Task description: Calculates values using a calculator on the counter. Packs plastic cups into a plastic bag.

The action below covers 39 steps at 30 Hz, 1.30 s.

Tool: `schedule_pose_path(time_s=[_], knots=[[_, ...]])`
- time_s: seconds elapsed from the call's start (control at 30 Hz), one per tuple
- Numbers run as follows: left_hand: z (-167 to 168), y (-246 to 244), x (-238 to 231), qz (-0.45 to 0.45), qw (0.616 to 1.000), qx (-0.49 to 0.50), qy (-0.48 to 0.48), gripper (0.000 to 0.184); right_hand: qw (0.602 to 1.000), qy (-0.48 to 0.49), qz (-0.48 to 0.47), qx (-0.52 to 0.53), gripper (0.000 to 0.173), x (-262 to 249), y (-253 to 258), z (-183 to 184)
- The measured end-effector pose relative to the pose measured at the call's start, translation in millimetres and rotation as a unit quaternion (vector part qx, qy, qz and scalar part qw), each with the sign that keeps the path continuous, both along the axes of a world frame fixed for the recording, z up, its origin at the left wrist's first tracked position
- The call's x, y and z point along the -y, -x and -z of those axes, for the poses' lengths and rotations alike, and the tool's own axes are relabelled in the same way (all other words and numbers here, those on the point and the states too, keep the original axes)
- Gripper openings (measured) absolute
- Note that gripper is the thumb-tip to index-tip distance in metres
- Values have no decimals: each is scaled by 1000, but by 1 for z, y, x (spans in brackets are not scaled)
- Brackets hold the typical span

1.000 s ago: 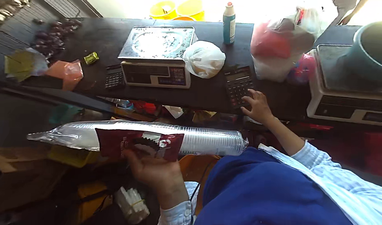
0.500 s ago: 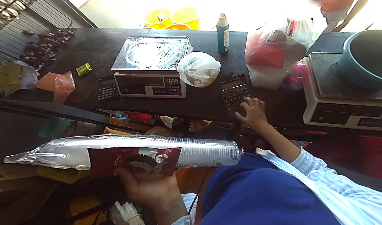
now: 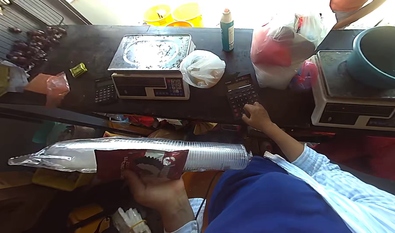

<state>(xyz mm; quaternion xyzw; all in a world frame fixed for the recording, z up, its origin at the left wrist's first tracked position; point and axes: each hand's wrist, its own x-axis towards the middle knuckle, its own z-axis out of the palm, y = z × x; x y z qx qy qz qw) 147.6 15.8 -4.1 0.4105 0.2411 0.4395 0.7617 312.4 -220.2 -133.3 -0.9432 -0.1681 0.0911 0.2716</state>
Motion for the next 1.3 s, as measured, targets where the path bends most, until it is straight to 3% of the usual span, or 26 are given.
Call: schedule_pose_path(time_s=[0.27, 0.43, 0.53, 0.67, 0.87, 1.0, 1.17, 1.3], knots=[[0, 5, -4, -12, 1000, 7, -6, 46, 998, 21, -2, -53, 31, -18, -12, -13], [2, 4, -6, -21, 1000, 0, -15, 46, 997, -17, 70, 39, 30, 14, 15, -13], [3, 2, -5, -7, 1000, 4, -8, 45, 997, 16, 80, -9, 33, 23, 21, -6], [1, -1, -2, 7, 1000, 5, -2, 46, 996, 9, 88, 9, 33, 24, 23, -10], [4, 1, -4, 8, 1000, -3, -9, 47, 993, 27, 83, -85, 35, 31, 11, -21], [3, 3, -4, 0, 1000, -4, -16, 47, 995, -60, 74, -33, 24, 21, -14, -12], [1, 8, -6, -11, 1000, -6, -11, 46, 996, 3, 78, -54, 23, 1, -35, -2], [6, 12, -12, -21, 1000, -1, -11, 46, 998, -19, 54, -40, 25, -7, -20, -6]])
